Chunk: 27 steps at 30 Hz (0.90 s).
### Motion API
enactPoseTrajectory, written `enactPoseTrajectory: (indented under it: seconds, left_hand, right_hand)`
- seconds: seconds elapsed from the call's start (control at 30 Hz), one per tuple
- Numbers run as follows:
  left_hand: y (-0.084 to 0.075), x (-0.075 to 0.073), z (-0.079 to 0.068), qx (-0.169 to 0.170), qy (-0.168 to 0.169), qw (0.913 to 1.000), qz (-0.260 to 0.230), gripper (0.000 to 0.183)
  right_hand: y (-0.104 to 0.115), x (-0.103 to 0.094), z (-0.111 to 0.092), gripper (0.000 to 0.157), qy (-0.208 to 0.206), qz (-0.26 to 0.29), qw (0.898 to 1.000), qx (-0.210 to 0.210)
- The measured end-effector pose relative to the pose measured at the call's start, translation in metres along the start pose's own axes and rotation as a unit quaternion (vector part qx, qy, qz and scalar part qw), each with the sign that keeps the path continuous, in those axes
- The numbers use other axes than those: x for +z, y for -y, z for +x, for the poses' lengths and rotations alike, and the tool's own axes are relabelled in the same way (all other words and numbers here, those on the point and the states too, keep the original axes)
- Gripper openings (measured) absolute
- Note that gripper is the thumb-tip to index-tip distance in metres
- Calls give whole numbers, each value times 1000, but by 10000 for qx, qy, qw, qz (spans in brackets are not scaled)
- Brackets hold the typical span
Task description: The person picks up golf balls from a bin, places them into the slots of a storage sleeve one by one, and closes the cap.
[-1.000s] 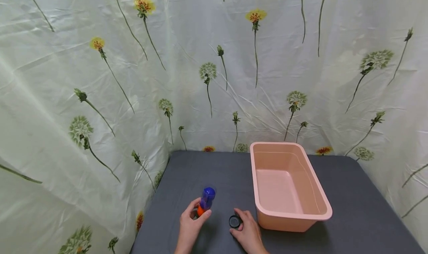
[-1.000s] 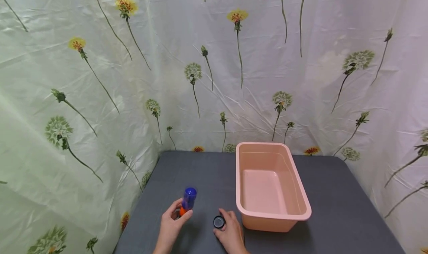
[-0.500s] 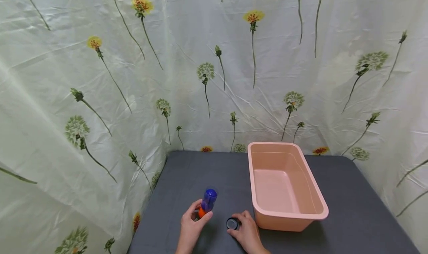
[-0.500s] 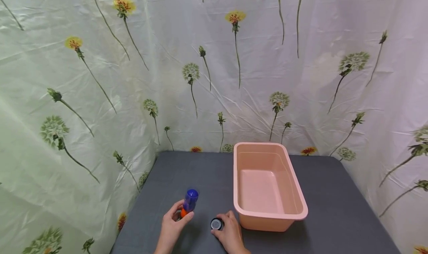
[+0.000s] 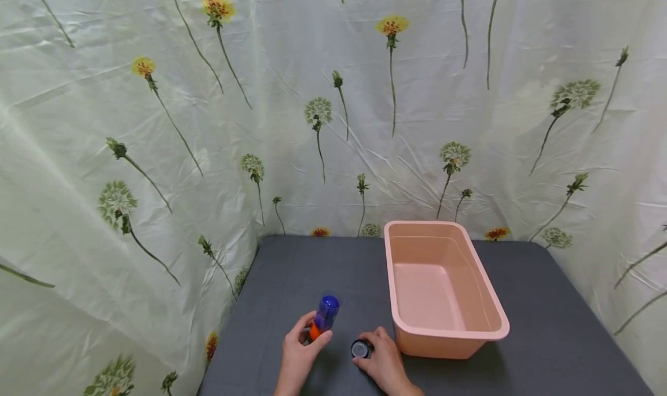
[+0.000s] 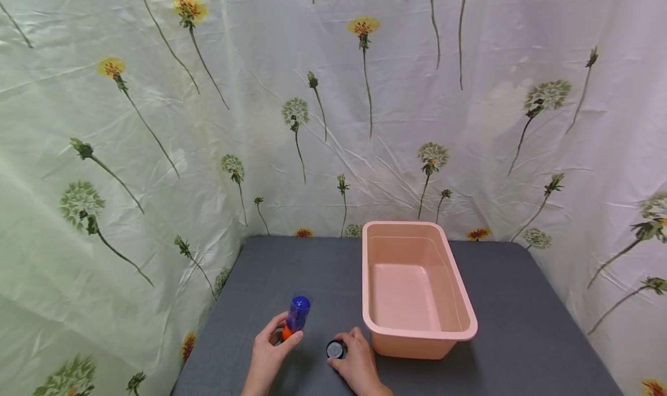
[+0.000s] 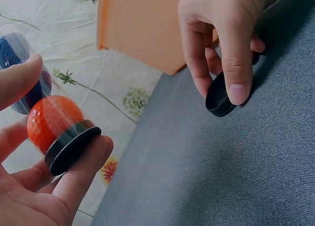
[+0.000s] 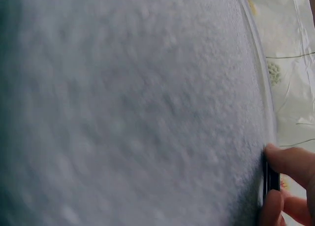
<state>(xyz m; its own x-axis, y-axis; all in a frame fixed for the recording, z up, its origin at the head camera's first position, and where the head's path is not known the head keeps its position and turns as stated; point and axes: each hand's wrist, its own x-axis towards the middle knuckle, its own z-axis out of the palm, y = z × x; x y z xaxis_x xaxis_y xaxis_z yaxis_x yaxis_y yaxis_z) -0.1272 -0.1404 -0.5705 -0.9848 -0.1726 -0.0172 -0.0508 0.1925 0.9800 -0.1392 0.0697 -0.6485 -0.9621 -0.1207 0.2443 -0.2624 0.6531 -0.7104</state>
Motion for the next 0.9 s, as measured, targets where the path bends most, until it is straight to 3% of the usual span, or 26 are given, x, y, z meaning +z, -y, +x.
enactPoseTrajectory:
  seconds: [0.23,0.47,0.63,0.9]
  left_hand:
    - [1,-2,3,0,-25,9999,141,54]
    - [3,-4,0,185,-47,9998,51,50]
    - [-1,-4,-2,239,-1,9995,186,52]
    - [-7,-2,-5,416,85,9985,332,50]
  right_hand:
    - [9,-8,5,43,455,107,9988,-153]
    - [41,-29,7,42,1074,1035,9887,148]
    - [68,-47,12,44,966,1563,9829,136]
    - [94,-67,15,44,536,1761,9827,203]
